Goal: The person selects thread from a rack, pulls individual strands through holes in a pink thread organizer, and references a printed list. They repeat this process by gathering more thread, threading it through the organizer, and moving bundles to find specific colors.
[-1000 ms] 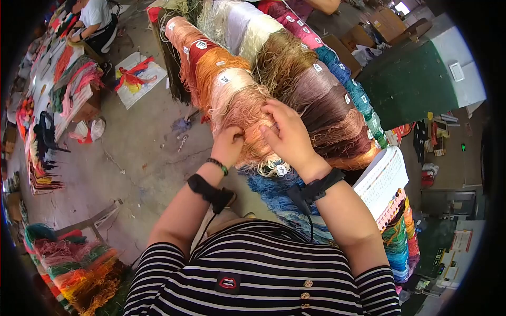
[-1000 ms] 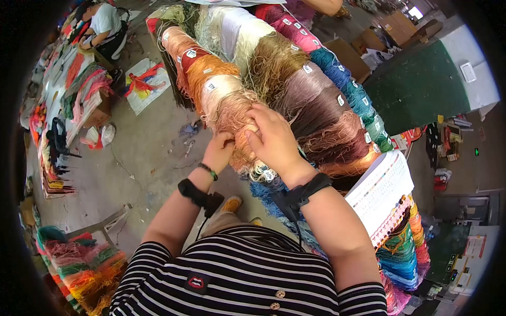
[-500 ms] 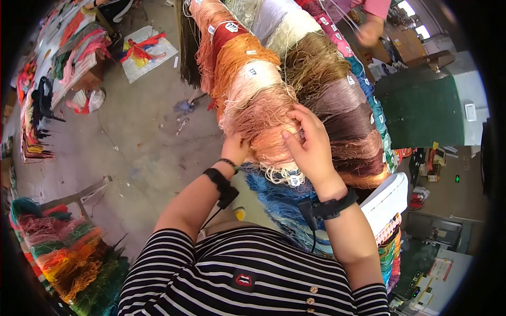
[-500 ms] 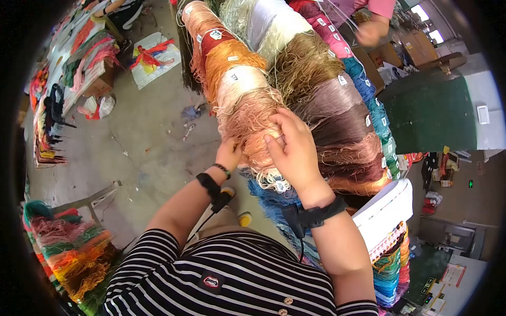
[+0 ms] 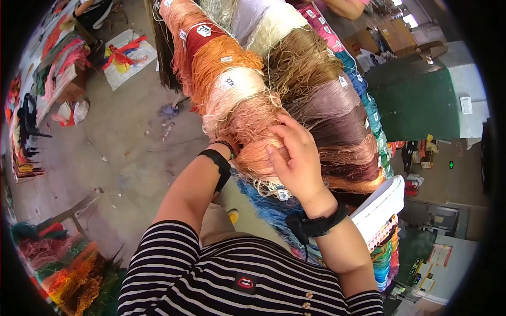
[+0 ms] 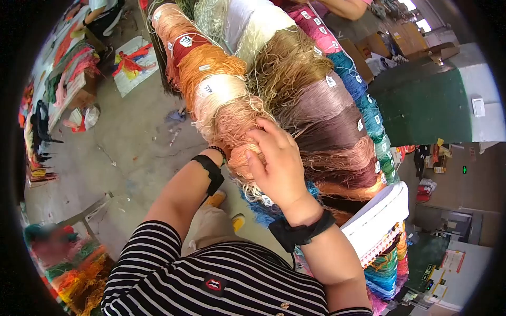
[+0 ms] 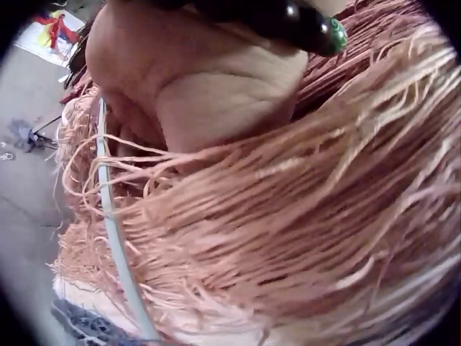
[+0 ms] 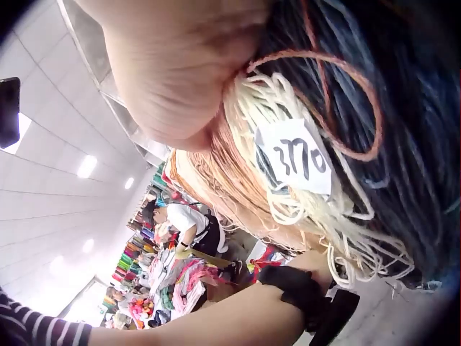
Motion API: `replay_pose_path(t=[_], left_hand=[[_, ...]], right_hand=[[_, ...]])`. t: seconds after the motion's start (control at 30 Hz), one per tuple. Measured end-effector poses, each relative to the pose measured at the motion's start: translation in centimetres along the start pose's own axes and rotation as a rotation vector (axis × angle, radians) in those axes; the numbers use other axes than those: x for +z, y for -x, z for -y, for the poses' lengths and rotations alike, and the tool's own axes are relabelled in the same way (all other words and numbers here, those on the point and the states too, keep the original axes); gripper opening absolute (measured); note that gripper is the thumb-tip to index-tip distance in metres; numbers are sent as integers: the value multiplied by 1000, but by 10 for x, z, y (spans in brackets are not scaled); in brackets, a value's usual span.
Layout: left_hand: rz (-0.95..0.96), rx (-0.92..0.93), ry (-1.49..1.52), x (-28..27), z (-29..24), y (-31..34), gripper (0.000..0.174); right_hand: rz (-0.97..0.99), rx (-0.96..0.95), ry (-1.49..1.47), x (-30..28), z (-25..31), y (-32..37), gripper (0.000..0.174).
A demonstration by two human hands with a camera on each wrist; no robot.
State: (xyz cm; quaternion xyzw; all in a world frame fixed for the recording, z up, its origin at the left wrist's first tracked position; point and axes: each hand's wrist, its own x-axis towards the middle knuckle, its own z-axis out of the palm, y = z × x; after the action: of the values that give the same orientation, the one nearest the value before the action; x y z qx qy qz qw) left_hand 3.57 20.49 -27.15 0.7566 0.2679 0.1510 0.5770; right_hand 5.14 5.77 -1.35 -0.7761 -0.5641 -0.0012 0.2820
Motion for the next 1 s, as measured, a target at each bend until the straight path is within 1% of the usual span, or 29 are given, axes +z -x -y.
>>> replay_pose_path(t=[0.03,0.1,0.17,0.2,0.27,0.37,0.47,0.5,0.6,0.63,0.73,0.83,1.0], left_hand=[[41,26,-38,-6,-9,8,36],[186,41,-202,-19,-36,42,38],[352,-33,-430,-39,-50,81,40],[384,-70,-493,-48,-50,99,41],[-23,52,-217,-59,-28,135,30],[-250,37,-276,-91,-64,161,18],[-301,227,-166,-106,-125,161,13],[-330,375,-165,-105,-134,156,12],[-265,286,-109,-97,-164,146,13],[-285,290,-80,-93,-169,144,12],[-390,374,-180,-85,-171,138,10],[-455,509,-229,-85,-170,128,9],[-433,537,-317,-85,-171,123,7]], right_hand=[[5,33,-47,-1,1,0,33],[20,94,-139,-4,-2,0,33],[-11,62,-146,-4,-3,2,34],[-27,45,-150,-3,-4,2,34],[-30,35,-139,-2,-5,3,34],[-22,56,-175,-2,-6,4,34],[-23,50,-177,-3,-6,4,34],[-26,37,-167,-4,-5,4,33],[-43,51,-165,0,-6,7,33],[-46,41,-155,0,-6,6,33],[-49,33,-139,-1,-5,7,33],[-50,41,-149,-1,-5,7,33],[-70,14,-117,-2,-4,7,32]])
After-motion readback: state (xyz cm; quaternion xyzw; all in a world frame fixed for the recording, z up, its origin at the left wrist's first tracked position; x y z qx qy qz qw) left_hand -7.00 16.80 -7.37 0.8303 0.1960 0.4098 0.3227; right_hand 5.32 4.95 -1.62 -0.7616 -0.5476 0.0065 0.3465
